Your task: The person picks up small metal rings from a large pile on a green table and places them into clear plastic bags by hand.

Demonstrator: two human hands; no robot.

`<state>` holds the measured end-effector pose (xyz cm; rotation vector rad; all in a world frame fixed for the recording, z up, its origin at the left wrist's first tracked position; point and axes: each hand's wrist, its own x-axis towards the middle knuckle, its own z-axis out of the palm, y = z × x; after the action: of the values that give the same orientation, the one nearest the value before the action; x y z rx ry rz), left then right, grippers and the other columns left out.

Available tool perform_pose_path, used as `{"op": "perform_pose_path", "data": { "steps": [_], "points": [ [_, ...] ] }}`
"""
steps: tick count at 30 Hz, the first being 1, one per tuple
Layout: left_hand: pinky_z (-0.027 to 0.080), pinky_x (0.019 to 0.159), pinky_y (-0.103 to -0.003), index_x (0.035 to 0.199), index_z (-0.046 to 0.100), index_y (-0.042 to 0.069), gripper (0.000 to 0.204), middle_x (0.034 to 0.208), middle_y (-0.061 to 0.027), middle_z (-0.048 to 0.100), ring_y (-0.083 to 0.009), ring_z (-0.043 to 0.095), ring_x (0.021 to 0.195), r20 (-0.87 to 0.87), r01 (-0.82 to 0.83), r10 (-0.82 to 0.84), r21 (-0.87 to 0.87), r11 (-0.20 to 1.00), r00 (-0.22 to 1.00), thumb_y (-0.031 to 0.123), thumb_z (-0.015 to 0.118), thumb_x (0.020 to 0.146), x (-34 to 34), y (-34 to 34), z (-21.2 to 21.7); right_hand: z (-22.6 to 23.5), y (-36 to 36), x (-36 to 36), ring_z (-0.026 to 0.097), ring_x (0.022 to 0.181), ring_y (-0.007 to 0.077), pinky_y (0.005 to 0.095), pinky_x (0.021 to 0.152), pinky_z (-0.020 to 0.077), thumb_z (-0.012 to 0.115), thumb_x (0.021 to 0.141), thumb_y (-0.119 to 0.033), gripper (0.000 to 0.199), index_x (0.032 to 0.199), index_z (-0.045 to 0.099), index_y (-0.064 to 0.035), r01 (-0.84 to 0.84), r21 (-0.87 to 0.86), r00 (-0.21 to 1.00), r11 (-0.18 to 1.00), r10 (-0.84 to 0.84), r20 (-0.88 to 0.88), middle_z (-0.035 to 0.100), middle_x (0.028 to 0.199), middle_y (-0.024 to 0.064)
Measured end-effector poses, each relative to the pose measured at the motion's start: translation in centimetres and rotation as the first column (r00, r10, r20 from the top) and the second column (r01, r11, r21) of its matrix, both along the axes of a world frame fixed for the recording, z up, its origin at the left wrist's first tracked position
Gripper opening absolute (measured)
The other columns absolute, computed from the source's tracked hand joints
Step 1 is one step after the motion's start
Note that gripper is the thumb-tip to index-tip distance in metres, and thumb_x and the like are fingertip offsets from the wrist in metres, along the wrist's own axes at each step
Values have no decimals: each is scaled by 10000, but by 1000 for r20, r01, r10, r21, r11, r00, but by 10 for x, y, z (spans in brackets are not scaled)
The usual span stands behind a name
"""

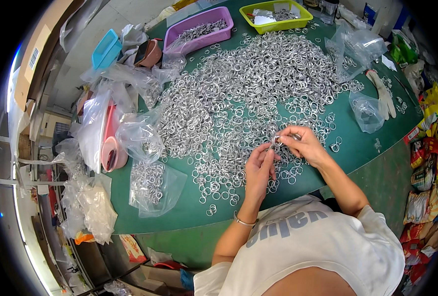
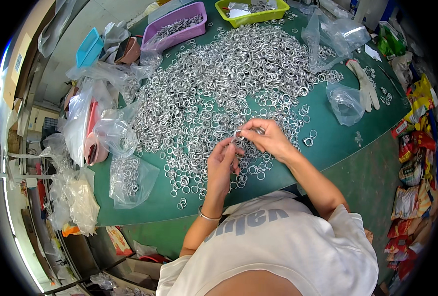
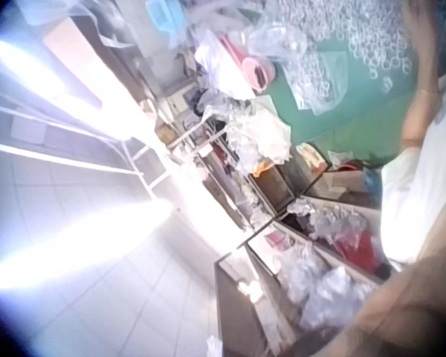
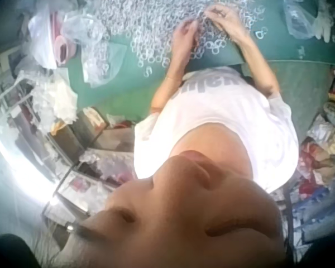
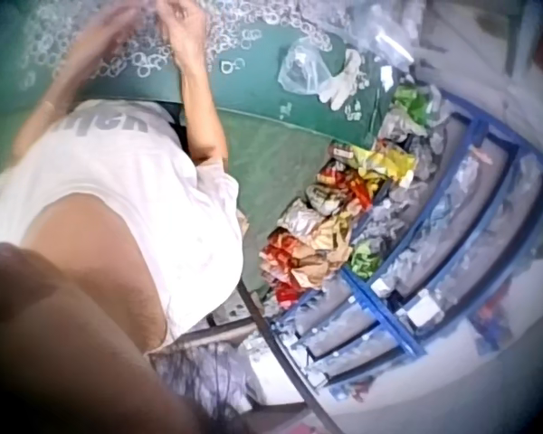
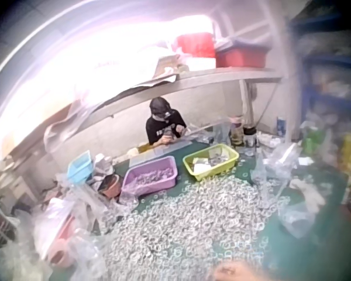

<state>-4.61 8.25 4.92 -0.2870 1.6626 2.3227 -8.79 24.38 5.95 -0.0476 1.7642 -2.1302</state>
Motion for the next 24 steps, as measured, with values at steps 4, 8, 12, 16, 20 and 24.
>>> {"op": "perform_pose_path", "data": {
  "steps": [4, 8, 12, 16, 20, 24],
  "points": [
    [383, 436, -185, 938, 607, -18, 131, 692, -42, 605, -48, 480, 499, -249, -113, 30, -327, 938, 968, 92, 554, 892, 0, 4, -3, -6, -16, 13, 377, 446, 9, 166, 396, 293, 579, 885, -129, 140, 941, 607, -4, 137, -87, 987, 987, -143, -71, 610, 768, 26],
    [418, 481, -234, 874, 615, -30, 81, 659, -80, 610, -104, 547, 534, -488, -281, -24, -542, 792, 873, 44, 592, 850, 8, 7, 5, -13, -21, 23, 419, 476, 3, 160, 403, 318, 571, 889, -116, 115, 930, 593, -12, 150, -165, 975, 975, -173, -139, 628, 907, 53],
    [427, 502, -259, 870, 614, -31, 65, 662, -101, 609, -140, 551, 528, -504, -311, 25, -492, 813, 863, 22, 602, 834, 11, 1, 8, -5, -15, 10, 559, 576, 131, 243, 483, 439, 638, 808, -65, 89, 855, 602, 1, 244, 192, 667, 951, -21, -745, 642, 887, 90],
    [404, 478, -271, 850, 607, -21, 50, 665, -111, 570, -164, 528, 525, -659, -365, -158, -582, 727, 735, -21, 615, 801, 13, -9, 16, 15, -5, 16, 580, 644, 176, 302, 585, 458, 667, 767, -46, 100, 813, 607, 19, 159, 377, 708, 913, 161, -687, 621, 779, 95],
    [391, 470, -279, 832, 600, -19, 50, 672, -111, 554, -193, 514, 519, -688, -426, -77, -529, 734, 721, -33, 619, 787, 18, -1, 32, 16, -11, 21, 560, 629, 164, 278, 576, 428, 660, 761, -26, 82, 770, 596, 24, 145, 184, 807, 972, -9, -590, 597, 721, 83],
    [386, 465, -287, 830, 599, -20, 49, 673, -113, 550, -210, 505, 514, -690, -433, -52, -509, 744, 722, -33, 620, 788, 20, 0, 31, 7, -20, 29, 543, 616, 150, 261, 567, 413, 653, 762, -22, 82, 739, 587, 22, 213, 77, 842, 974, -143, -520, 583, 688, 75]
  ]
}}
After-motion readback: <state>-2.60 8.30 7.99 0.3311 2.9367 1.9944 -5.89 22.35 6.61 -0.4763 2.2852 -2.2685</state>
